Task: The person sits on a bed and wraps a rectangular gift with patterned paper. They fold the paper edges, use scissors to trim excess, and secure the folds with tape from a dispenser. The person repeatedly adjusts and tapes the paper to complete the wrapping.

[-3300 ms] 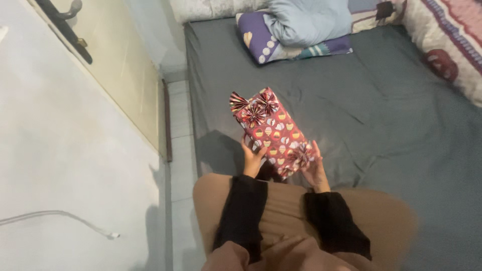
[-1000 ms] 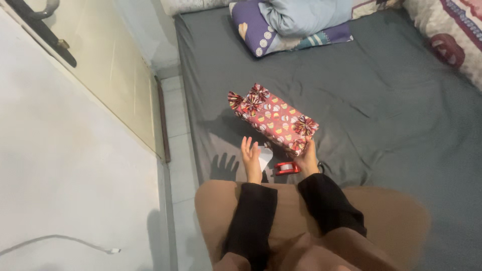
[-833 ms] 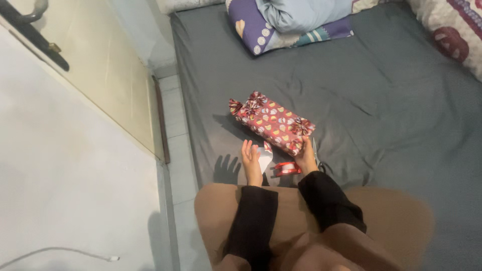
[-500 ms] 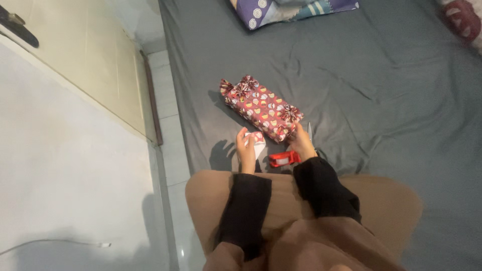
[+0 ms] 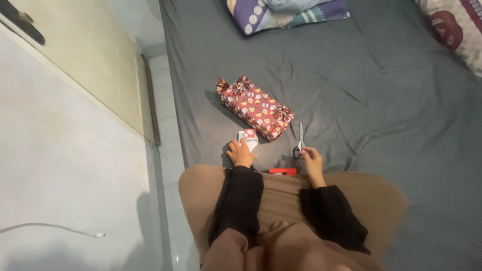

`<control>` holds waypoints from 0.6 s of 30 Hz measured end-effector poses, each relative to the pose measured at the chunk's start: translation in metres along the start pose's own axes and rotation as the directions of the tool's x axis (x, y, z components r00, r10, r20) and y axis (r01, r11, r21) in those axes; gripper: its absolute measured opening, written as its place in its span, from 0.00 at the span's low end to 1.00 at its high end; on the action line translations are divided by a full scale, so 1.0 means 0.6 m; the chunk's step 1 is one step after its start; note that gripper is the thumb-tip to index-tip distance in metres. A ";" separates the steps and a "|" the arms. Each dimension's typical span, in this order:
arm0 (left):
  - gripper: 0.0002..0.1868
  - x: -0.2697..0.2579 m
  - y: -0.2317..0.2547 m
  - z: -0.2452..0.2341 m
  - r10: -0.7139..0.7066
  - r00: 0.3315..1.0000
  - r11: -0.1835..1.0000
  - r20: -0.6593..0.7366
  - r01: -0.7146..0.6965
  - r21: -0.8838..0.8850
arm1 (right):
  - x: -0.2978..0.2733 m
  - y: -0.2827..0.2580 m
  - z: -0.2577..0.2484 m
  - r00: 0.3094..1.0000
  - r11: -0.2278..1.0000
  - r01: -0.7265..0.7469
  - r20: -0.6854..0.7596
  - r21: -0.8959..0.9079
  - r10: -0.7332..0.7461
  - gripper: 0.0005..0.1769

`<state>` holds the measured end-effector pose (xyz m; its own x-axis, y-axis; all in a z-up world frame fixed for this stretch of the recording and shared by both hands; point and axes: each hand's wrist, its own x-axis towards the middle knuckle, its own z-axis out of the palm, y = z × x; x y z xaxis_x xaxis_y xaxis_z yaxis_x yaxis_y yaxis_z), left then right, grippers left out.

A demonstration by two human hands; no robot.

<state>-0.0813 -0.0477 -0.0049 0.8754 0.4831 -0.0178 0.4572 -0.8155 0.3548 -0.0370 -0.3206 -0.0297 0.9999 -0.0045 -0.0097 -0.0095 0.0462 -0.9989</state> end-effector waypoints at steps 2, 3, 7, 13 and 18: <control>0.31 0.006 -0.012 0.021 0.064 0.989 0.997 -0.130 -0.057 0.058 | -0.011 -0.003 0.004 0.991 0.985 0.121 0.070 -0.121 -0.113 0.12; 0.25 0.012 -0.017 0.031 0.095 0.978 0.993 -0.188 -0.080 0.085 | -0.015 -0.005 0.001 0.992 0.983 0.114 0.065 -0.143 -0.106 0.12; 0.10 0.035 -0.039 0.043 0.106 0.980 0.888 -0.168 -0.170 -0.428 | -0.019 -0.010 -0.009 1.000 0.988 0.009 0.031 -0.154 -0.005 0.13; 0.25 0.011 -0.024 -0.027 0.487 0.870 0.031 0.081 0.076 -0.997 | -0.024 -0.042 0.001 0.998 1.000 -0.018 0.066 -0.016 0.019 0.15; 0.45 -0.027 0.008 -0.067 0.706 0.620 0.119 0.342 0.372 -0.921 | -0.007 -0.109 0.065 0.894 0.987 0.010 0.441 0.160 -0.081 0.25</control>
<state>-0.0997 -0.0469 0.0347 0.9192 -0.3856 -0.0797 0.2355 0.3762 0.8961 -0.0405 -0.2847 0.0377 0.8965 0.4332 0.0927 0.0017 0.2058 -0.9786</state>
